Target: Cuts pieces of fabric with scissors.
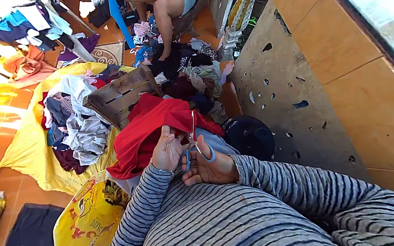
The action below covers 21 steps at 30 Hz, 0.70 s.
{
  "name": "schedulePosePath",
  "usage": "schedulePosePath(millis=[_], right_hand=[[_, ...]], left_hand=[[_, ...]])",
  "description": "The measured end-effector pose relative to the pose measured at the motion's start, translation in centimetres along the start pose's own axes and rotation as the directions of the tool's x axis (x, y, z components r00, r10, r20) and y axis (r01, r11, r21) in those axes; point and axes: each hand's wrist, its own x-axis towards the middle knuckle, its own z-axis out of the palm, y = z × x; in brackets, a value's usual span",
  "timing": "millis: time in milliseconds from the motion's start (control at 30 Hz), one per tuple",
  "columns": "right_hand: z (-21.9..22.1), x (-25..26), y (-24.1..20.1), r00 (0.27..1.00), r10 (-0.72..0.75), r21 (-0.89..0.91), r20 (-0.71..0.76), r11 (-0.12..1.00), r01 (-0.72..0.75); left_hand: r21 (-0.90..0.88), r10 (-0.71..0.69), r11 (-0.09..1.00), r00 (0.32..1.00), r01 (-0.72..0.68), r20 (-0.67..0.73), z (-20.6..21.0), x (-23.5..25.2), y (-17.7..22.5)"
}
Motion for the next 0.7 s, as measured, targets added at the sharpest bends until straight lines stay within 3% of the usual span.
schedulePosePath(millis=[167,333,533,700], right_hand=[[0.8,-0.6,-0.2,0.990,0.018,-0.009,-0.139,1.000,-0.019],[1.3,-1.0,-0.1,0.980,-0.085,-0.113,-0.177,0.991,0.066],[1.8,-1.2,-0.2,0.980,-0.063,-0.129,-0.187,0.991,0.039],[1.4,-0.9,-0.1,0.985,-0.071,-0.043,-0.160,0.997,0.065]], left_hand=[[0.173,-0.005,0.984,0.974,0.045,-0.228,1.4,0.5,0.0],[0.157,0.025,0.985,0.861,0.064,-0.508,3.0,1.7,-0.1],[0.092,-0.113,0.977,0.833,0.192,-0.541,3.9,2.7,0.0],[0.145,-0.070,0.974,0.841,0.174,-0.537,4.3,2.6,-0.6]])
